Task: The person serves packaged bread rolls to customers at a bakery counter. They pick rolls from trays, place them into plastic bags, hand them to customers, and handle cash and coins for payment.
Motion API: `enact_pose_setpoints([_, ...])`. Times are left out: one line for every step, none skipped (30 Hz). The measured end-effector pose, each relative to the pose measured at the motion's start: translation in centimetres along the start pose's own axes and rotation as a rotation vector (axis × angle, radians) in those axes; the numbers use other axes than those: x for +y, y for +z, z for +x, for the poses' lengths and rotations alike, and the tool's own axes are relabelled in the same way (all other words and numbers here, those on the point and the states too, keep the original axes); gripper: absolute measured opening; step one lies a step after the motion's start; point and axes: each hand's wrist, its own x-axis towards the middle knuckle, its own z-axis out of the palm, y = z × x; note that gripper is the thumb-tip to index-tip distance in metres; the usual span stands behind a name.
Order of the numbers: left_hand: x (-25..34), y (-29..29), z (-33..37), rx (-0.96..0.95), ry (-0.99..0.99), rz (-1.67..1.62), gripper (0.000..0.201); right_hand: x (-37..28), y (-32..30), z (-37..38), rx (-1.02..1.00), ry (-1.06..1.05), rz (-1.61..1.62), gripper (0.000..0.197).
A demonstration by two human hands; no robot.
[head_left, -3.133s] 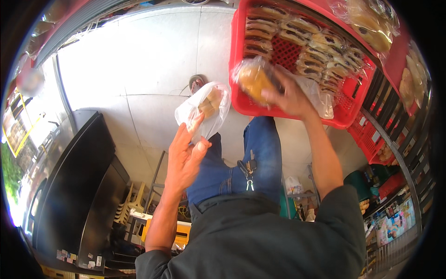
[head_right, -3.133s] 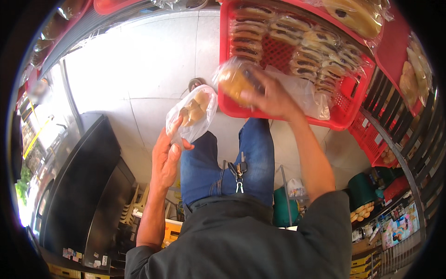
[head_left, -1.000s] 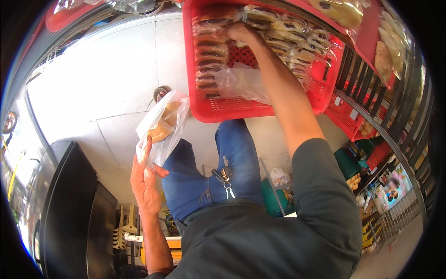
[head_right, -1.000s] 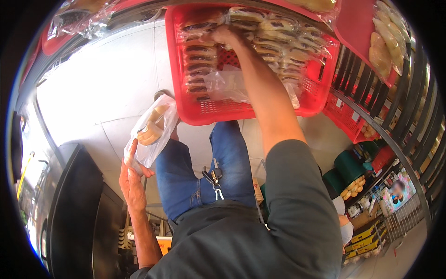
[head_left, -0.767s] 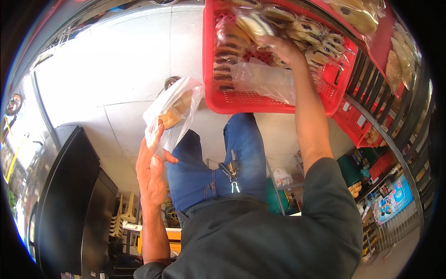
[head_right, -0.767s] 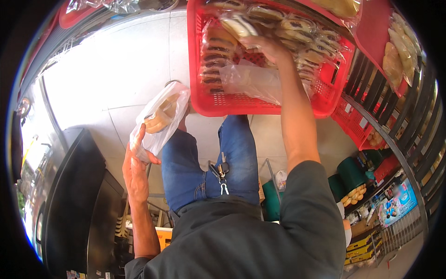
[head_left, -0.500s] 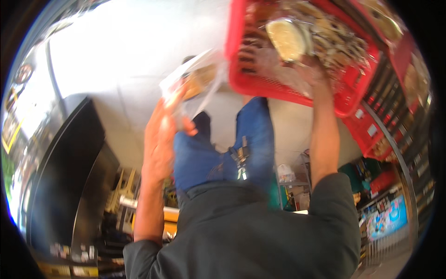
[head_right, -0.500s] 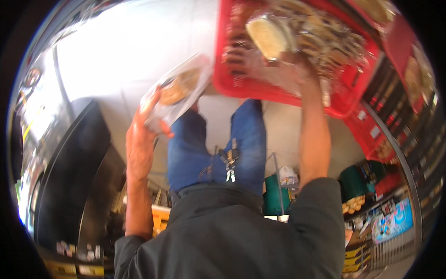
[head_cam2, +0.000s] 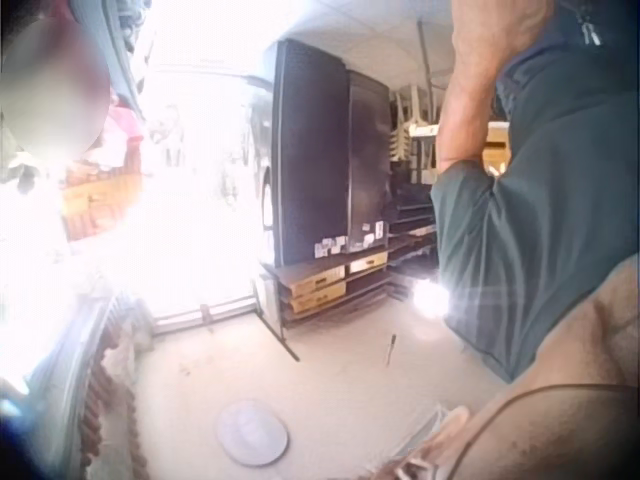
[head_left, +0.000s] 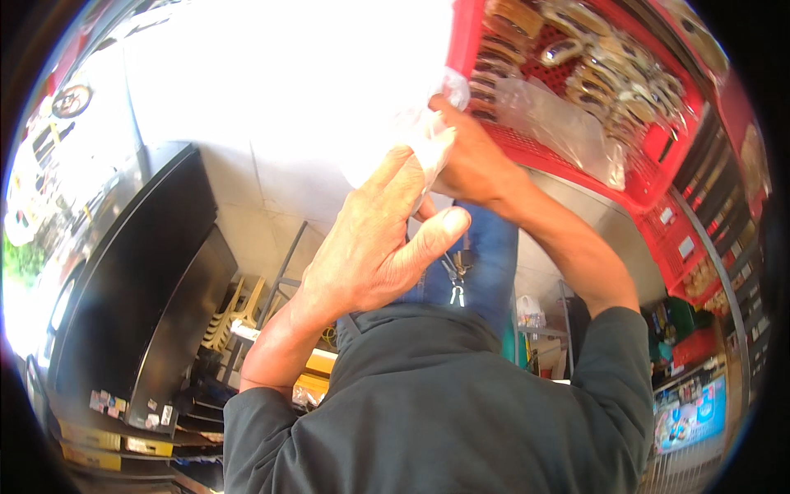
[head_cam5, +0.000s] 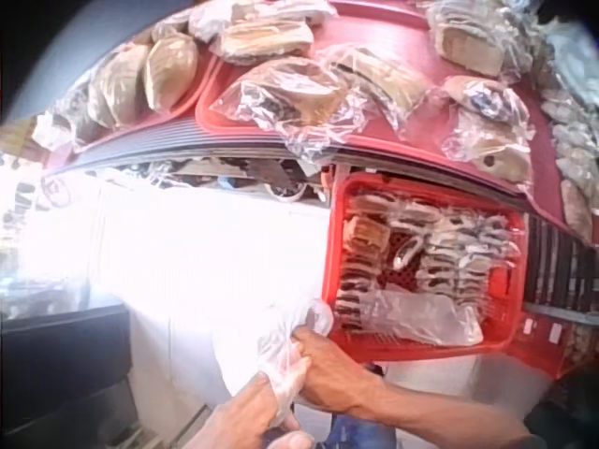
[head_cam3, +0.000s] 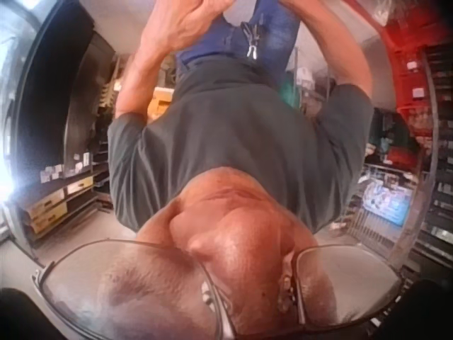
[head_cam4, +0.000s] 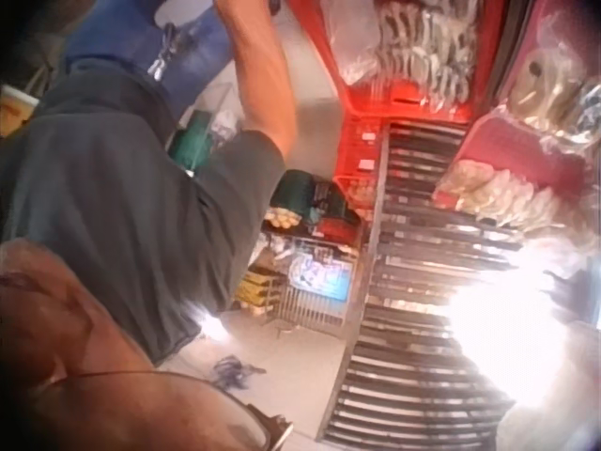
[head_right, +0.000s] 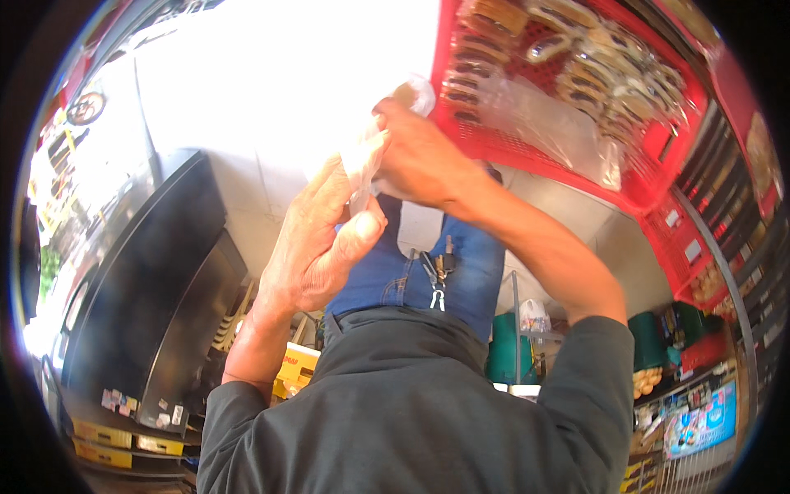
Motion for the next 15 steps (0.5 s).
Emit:
enact_pose_setpoints([0.2, 0.6, 0.1, -0.018, -0.013, -0.045, 0.068, -0.3, 1.1, -0.1, 0.032, 0.099, 0.098, 0.044])
enact_pose_setpoints([0.0, 0.9, 0.0, -0.007, 0.025, -0.055, 0.072, -0.5, 1.6, 0.1, 0.065, 0.188, 0.198, 0.043])
enact_pose_setpoints([-0.7, 1.1, -0.1, 0.003, 0.026, -0.115, 0.074, -1.2, 1.7, 0.6, -0.002, 0.168, 0.140, 0.041])
enact_pose_setpoints([-1.5, 1.2, -0.3, 0.007, 0.022, -0.170, 0.076, -2.1, 1.8, 1.0, -0.064, 0.151, 0.089, 0.039])
enact_pose_setpoints([-2.2, 1.1, -0.5, 0.015, 0.010, -0.226, 0.080, -2.6, 1.6, 1.1, -0.128, 0.134, 0.039, 0.037])
enact_pose_setpoints([-2.5, 0.8, -1.1, 0.054, -0.017, -0.306, 0.085, -2.7, 1.7, 1.1, 0.016, 0.052, 0.073, 0.034])
enact_pose_setpoints([-2.7, 0.5, -1.5, 0.108, -0.042, -0.402, 0.091, -2.8, 1.8, 1.1, 0.160, -0.030, 0.106, 0.030])
enact_pose_setpoints([-2.8, -0.1, -1.7, 0.168, -0.050, -0.476, 0.097, -2.6, 1.5, 0.8, 0.241, -0.011, 0.173, 0.028])
enact_pose_setpoints([-2.7, -0.6, -2.0, 0.228, -0.053, -0.499, 0.104, -2.6, 1.5, 0.5, 0.322, 0.005, 0.245, 0.026])
enact_pose_setpoints([-2.6, -1.3, -2.2, 0.277, -0.068, -0.467, 0.115, -1.6, 0.1, -0.3, 0.339, 0.116, 0.350, 0.025])
enact_pose_setpoints([-2.7, -2.0, -2.5, 0.326, -0.083, -0.435, 0.126, -0.4, -1.2, -1.1, 0.354, 0.228, 0.455, 0.023])
enact_pose_setpoints([-3.5, -2.1, -3.3, 0.339, -0.087, -0.426, 0.131, 1.9, -2.2, -1.7, 0.485, 0.346, 0.442, 0.022])
enact_pose_setpoints([-4.1, -2.0, -3.9, 0.341, -0.087, -0.425, 0.130, 5.3, -3.0, -2.4, 0.615, 0.465, 0.428, 0.021])
enact_pose_setpoints([-4.7, -1.8, -4.3, 0.334, -0.084, -0.426, 0.129, 9.3, -3.9, -3.3, 0.563, 0.505, 0.292, 0.021])
enact_pose_setpoints([-5.1, -1.7, -4.4, 0.315, -0.082, -0.419, 0.128, 13.3, -4.1, -4.4, 0.521, 0.549, 0.159, 0.021])
